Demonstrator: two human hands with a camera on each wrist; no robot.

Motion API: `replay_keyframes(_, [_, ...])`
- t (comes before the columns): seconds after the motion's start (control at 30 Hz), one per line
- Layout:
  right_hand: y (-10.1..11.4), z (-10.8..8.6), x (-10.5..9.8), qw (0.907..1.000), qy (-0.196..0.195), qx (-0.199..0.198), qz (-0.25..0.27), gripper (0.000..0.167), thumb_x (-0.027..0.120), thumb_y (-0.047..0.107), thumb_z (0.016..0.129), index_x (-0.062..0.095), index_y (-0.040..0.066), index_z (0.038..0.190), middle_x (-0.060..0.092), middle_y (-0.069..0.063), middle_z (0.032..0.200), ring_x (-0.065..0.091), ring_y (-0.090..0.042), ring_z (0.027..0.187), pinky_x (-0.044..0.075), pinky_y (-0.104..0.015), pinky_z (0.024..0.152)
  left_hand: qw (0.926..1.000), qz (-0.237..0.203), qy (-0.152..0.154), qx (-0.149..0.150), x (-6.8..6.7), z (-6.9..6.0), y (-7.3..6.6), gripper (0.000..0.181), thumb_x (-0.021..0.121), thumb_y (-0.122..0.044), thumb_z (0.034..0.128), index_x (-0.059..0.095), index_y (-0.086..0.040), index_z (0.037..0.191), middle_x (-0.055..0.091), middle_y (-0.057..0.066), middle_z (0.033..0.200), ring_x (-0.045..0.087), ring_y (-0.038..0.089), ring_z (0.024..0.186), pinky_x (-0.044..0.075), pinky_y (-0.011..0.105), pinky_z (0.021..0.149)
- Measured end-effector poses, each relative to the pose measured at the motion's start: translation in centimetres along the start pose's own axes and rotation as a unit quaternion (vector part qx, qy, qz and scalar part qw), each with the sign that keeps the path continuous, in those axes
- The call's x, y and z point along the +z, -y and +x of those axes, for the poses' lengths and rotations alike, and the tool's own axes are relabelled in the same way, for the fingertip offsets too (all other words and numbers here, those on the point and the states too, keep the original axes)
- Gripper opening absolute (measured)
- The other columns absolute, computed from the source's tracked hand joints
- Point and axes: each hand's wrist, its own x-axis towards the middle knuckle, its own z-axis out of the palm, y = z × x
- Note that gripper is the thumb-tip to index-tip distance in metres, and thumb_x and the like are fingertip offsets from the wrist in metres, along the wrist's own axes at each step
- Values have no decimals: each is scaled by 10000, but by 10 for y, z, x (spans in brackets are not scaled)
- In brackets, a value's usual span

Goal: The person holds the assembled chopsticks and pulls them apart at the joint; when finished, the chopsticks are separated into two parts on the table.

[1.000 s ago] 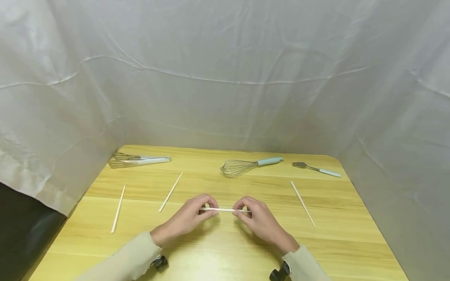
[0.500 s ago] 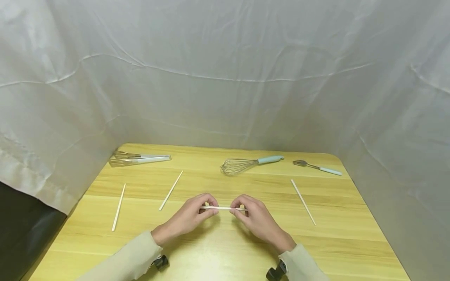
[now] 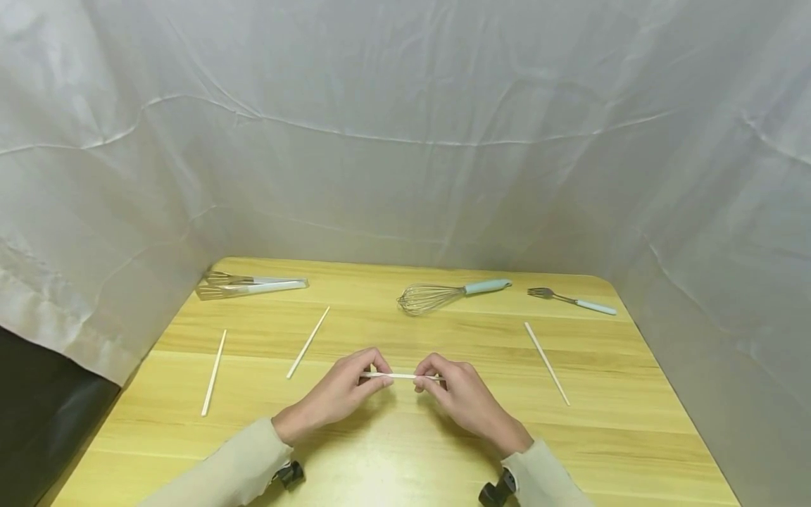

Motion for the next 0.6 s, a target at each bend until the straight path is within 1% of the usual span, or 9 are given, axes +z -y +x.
replay_keyframes(0.07, [0, 0, 0, 10000, -33, -28, -3, 34, 747, 133, 1037, 720, 144, 1055, 813, 62, 904, 801, -203, 834, 651, -284, 795, 10000, -29, -18, 21, 0, -1, -1, 74, 696, -258, 1086, 667, -191, 1077, 711, -70, 1097, 717, 131, 1044, 610, 269, 930])
replay_keyframes(0.2, [0, -1, 1, 9999, -96, -85, -31, 92, 755, 89, 1023, 720, 170, 1048, 816, 65, 897, 803, -194, 826, 652, -286, 780, 10000, 11, -35, 73, -1, -2, -1, 94, 692, -261, 1089, 670, -171, 1075, 711, -64, 1094, 711, 127, 1029, 610, 279, 922])
replay_keyframes(0.27, [-2, -3, -1, 9997, -200, -118, -53, 101, 758, 68, 1013, 722, 156, 1048, 817, 51, 895, 803, -195, 816, 655, -287, 768, 9999, -86, -67, 0, -3, -2, 2, 92, 696, -246, 1084, 675, -157, 1073, 712, -54, 1086, 703, 115, 1005, 610, 267, 902])
replay_keyframes(0.3, [-5, -4, -4, 9995, -288, -126, -90, 108, 759, 57, 1008, 722, 152, 1046, 816, 48, 890, 800, -196, 805, 653, -282, 753, 9998, -148, -120, -81, -6, -2, 4, 84, 700, -233, 1080, 676, -154, 1069, 710, -50, 1071, 692, 107, 970, 608, 260, 870])
replay_keyframes(0.37, [-12, -9, -12, 9987, -472, -136, -137, 115, 753, 32, 1005, 723, 136, 1044, 811, 41, 882, 794, -200, 778, 653, -284, 727, 9989, -268, -280, -266, -14, -4, 11, 66, 719, -200, 1063, 677, -149, 1060, 711, -31, 1038, 666, 101, 896, 594, 244, 797])
replay_keyframes(0.47, [-23, -20, -31, 9968, -739, -143, -279, 158, 745, -14, 995, 723, 136, 1042, 802, 48, 870, 773, -180, 738, 625, -254, 661, 9967, -361, -540, -491, -32, -11, 21, 60, 736, -176, 1050, 680, -155, 1055, 715, -12, 1001, 618, 98, 795, 553, 235, 700])
replay_keyframes(0.53, [-30, -27, -43, 9956, -840, -77, -409, 176, 738, -16, 1003, 723, 153, 1048, 796, 72, 875, 761, -160, 741, 609, -239, 654, 9961, -317, -622, -546, -44, -15, 27, 63, 742, -170, 1049, 680, -166, 1058, 721, 2, 999, 600, 107, 766, 530, 238, 672])
replay_keyframes(0.6, [-35, -31, -51, 9941, -929, 85, -546, 175, 733, 8, 1018, 723, 178, 1055, 791, 92, 887, 746, -134, 761, 588, -217, 670, 9958, -280, -633, -603, -53, -19, 30, 57, 737, -178, 1057, 680, -174, 1065, 729, 11, 1006, 585, 107, 746, 512, 238, 657])
